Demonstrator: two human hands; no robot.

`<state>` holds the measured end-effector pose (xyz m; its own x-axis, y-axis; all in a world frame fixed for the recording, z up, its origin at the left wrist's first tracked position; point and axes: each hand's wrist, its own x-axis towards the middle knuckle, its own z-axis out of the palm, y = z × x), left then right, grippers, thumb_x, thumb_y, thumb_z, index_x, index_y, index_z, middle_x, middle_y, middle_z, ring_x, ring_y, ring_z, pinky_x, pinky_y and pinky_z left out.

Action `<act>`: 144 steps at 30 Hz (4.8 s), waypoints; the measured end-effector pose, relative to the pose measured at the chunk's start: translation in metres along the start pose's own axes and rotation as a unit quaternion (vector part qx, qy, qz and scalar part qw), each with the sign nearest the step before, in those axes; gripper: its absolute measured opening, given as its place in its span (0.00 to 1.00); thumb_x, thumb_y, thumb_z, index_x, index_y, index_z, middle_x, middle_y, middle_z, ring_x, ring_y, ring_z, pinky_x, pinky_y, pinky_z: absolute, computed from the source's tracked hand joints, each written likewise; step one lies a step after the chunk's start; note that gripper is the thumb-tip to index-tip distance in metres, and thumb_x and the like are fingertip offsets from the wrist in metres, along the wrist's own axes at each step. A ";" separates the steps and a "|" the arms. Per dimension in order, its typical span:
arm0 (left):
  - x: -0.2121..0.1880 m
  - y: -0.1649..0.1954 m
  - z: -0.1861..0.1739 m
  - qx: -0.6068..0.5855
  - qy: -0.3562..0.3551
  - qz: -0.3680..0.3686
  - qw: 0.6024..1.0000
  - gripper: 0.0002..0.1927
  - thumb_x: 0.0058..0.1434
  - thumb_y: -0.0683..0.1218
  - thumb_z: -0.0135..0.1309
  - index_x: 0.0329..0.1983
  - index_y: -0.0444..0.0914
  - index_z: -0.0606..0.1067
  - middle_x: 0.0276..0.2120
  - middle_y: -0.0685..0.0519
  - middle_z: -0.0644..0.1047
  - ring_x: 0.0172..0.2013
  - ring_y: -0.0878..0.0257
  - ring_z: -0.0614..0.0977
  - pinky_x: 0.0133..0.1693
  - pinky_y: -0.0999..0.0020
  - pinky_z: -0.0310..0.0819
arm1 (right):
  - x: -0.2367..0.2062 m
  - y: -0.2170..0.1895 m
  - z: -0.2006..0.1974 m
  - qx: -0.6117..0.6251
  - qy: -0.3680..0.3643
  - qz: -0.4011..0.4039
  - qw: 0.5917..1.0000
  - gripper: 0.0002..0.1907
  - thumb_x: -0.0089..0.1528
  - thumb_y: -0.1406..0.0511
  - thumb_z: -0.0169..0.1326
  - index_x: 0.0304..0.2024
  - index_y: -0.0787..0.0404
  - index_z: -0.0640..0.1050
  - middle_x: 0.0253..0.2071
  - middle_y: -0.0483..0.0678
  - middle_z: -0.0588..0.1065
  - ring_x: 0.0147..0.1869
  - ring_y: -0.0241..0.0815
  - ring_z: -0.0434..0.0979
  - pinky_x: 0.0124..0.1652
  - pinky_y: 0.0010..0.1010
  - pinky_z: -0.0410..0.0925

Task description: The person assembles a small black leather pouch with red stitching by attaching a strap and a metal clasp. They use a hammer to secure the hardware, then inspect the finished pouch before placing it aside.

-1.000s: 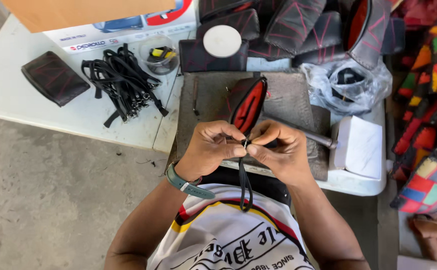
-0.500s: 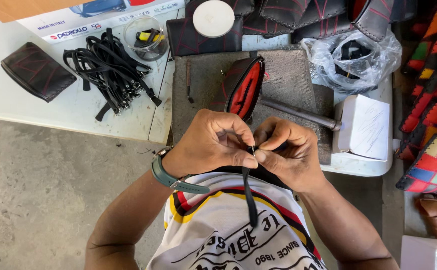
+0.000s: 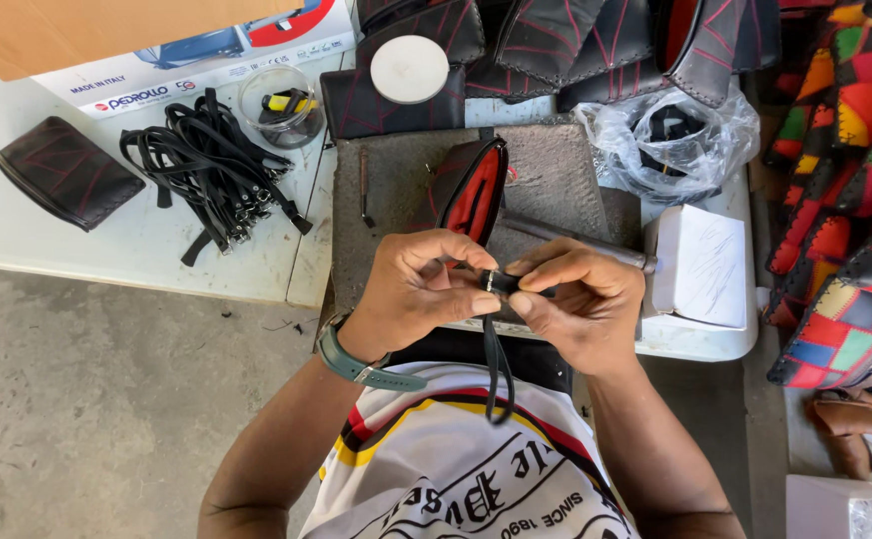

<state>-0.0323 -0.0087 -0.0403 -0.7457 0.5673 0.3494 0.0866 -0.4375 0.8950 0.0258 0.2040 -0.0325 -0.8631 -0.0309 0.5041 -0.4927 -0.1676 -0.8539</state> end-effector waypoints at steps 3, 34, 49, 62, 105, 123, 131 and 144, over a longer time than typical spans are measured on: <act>0.000 -0.008 0.006 0.021 0.021 -0.010 1.000 0.15 0.60 0.35 0.66 0.49 0.28 0.76 0.43 0.48 0.80 0.44 0.65 0.84 0.46 0.71 0.82 | -0.003 0.001 -0.001 -0.082 0.008 -0.014 0.997 0.08 0.58 0.78 0.65 0.37 0.68 0.80 0.44 0.56 0.80 0.43 0.37 0.80 0.42 0.22 0.72; 0.036 -0.064 0.050 0.014 0.036 -0.045 0.998 0.18 0.62 0.41 0.65 0.53 0.31 0.75 0.46 0.51 0.79 0.47 0.67 0.82 0.51 0.70 0.83 | -0.035 0.023 -0.070 -0.121 0.108 0.049 0.986 0.09 0.60 0.79 0.63 0.43 0.69 0.82 0.49 0.54 0.78 0.46 0.33 0.78 0.40 0.19 0.71; 0.021 0.012 -0.019 0.588 0.165 0.082 0.788 0.21 0.62 0.49 0.67 0.52 0.34 0.76 0.44 0.42 0.79 0.41 0.45 0.82 0.40 0.57 0.77 | 0.055 0.073 -0.086 -0.464 0.104 0.206 0.855 0.12 0.58 0.65 0.66 0.44 0.61 0.84 0.34 0.51 0.83 0.33 0.36 0.82 0.35 0.29 0.72; 0.028 -0.015 -0.050 0.635 0.162 0.024 0.755 0.11 0.64 0.44 0.58 0.47 0.35 0.78 0.38 0.43 0.80 0.39 0.44 0.82 0.41 0.51 0.76 | 0.048 0.063 -0.104 -0.467 0.068 0.108 0.875 0.15 0.56 0.69 0.66 0.46 0.64 0.83 0.39 0.54 0.82 0.39 0.40 0.81 0.40 0.30 0.73; 0.198 -0.127 -0.078 0.652 0.068 -0.081 0.751 0.19 0.68 0.55 0.55 0.48 0.35 0.78 0.46 0.36 0.78 0.45 0.38 0.79 0.49 0.44 0.71 | 0.195 0.134 -0.179 -0.677 -0.162 0.135 0.706 0.15 0.61 0.65 0.57 0.51 0.51 0.83 0.49 0.57 0.79 0.48 0.59 0.80 0.48 0.46 0.71; 0.284 -0.155 -0.078 0.630 0.018 -0.263 0.731 0.24 0.64 0.59 0.54 0.45 0.34 0.80 0.46 0.33 0.78 0.48 0.37 0.80 0.51 0.49 0.73 | 0.201 0.152 -0.229 -0.687 -0.278 0.359 0.568 0.22 0.62 0.47 0.58 0.43 0.56 0.84 0.52 0.52 0.80 0.58 0.57 0.78 0.55 0.47 0.70; 0.311 -0.186 -0.060 0.587 0.007 -0.246 0.772 0.27 0.63 0.60 0.55 0.45 0.30 0.79 0.47 0.32 0.78 0.50 0.37 0.79 0.53 0.49 0.72 | 0.194 0.159 -0.259 -0.714 -0.252 0.314 0.573 0.28 0.58 0.51 0.63 0.45 0.70 0.81 0.49 0.62 0.78 0.56 0.62 0.78 0.52 0.47 0.72; 0.339 -0.208 -0.010 0.540 0.045 -0.216 0.812 0.21 0.52 0.52 0.65 0.40 0.31 0.78 0.42 0.34 0.79 0.46 0.38 0.81 0.49 0.50 0.75 | 0.169 0.122 -0.276 -0.692 -0.107 0.303 0.647 0.27 0.53 0.54 0.67 0.51 0.57 0.77 0.47 0.54 0.80 0.51 0.60 0.79 0.50 0.48 0.71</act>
<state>-0.3095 0.2676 -0.1103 -0.9012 0.4317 -0.0394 0.2979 0.6828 0.6671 -0.2106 0.4504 -0.0872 -0.9821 0.1613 -0.0973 0.1730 0.9767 -0.1272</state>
